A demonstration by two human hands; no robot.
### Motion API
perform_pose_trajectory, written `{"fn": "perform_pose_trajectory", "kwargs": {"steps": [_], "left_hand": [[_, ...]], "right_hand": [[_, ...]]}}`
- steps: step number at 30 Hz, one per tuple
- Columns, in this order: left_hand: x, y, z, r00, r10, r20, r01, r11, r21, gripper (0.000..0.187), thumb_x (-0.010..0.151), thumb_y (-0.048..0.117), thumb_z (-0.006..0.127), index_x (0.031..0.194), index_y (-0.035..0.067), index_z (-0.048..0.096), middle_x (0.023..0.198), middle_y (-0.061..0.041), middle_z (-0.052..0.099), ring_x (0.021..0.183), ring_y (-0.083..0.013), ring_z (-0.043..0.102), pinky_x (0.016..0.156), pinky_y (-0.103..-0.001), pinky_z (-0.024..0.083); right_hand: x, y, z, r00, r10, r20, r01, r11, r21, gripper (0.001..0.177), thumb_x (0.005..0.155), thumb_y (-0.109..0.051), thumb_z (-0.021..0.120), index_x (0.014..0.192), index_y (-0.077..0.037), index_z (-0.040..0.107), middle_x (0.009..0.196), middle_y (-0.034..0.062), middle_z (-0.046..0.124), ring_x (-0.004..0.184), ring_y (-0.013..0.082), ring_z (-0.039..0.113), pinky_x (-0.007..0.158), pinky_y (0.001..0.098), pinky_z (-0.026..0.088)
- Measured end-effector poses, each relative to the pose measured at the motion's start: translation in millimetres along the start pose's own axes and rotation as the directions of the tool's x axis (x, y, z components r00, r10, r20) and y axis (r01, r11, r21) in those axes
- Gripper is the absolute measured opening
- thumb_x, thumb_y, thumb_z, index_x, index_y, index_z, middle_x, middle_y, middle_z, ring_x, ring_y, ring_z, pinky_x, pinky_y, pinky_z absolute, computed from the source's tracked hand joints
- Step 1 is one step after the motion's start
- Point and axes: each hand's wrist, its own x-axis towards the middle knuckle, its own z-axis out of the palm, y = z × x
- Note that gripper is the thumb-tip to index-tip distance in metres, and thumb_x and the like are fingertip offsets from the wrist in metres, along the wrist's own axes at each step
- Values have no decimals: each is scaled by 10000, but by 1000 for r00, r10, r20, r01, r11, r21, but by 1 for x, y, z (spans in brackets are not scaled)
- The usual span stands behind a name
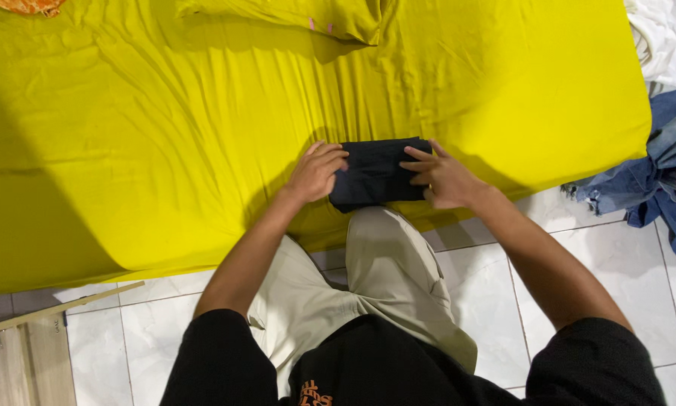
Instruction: The person folds a pair of black shorts on a yellow bed by hand and then places them into a wardrobe.
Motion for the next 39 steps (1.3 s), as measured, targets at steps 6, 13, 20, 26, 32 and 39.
{"fn": "perform_pose_trajectory", "kwargs": {"steps": [6, 13, 20, 26, 32, 39], "left_hand": [[13, 58, 11, 964, -167, -209, 132, 976, -171, 794, 899, 485, 681, 1524, 56, 444, 1643, -202, 317, 1543, -371, 273, 1237, -549, 228], [-12, 90, 46, 963, -179, -199, 149, 976, -156, 1026, 843, 683, 666, 1611, 115, 289, 1691, -196, 191, 1569, -380, 150, 1226, -602, 168], [7, 91, 37, 941, -271, -204, 233, 953, -192, 777, 909, 574, 668, 1507, 130, 446, 1646, -185, 301, 1543, -380, 227, 1198, -621, 173], [63, 66, 19, 932, -306, -194, 245, 927, -286, 773, 947, 572, 649, 1485, 42, 483, 1471, -127, 524, 1380, -317, 463, 1144, -541, 345], [70, 51, 6, 945, -320, -61, 311, 943, -120, 825, 903, 728, 599, 1369, 49, 559, 1253, -174, 638, 1169, -346, 595, 1030, -482, 439], [97, 18, -12, 890, -401, 216, 439, 882, -171, 941, 624, 874, 721, 1125, 78, 721, 1028, -198, 734, 1017, -382, 690, 912, -495, 520]], "right_hand": [[49, -31, 47, 836, 110, -537, -44, 990, 134, 578, 994, -441, 572, 1424, -57, 604, 1603, 119, 471, 1536, 309, 363, 1278, 526, 273], [38, -17, 43, 939, 86, -332, -143, 978, -150, 836, 906, -695, 499, 1550, -167, 432, 1682, 85, 256, 1564, 310, 164, 1239, 572, 143], [50, -12, 37, 956, 105, -275, -149, 978, -143, 888, 875, -730, 496, 1569, -189, 376, 1674, 90, 226, 1550, 324, 133, 1225, 577, 121], [45, -8, 39, 948, 91, -304, -135, 983, -128, 877, 880, -720, 510, 1544, -152, 435, 1670, 91, 284, 1553, 311, 183, 1235, 571, 128], [59, -2, 63, 861, 139, -490, -171, 985, -21, 792, 943, -671, 516, 1514, -122, 500, 1634, 114, 389, 1530, 337, 287, 1230, 596, 179], [63, -5, 68, 820, 266, -508, -276, 959, 56, 859, 899, -688, 583, 1525, -105, 508, 1622, 176, 400, 1503, 411, 309, 1198, 632, 202]]}}
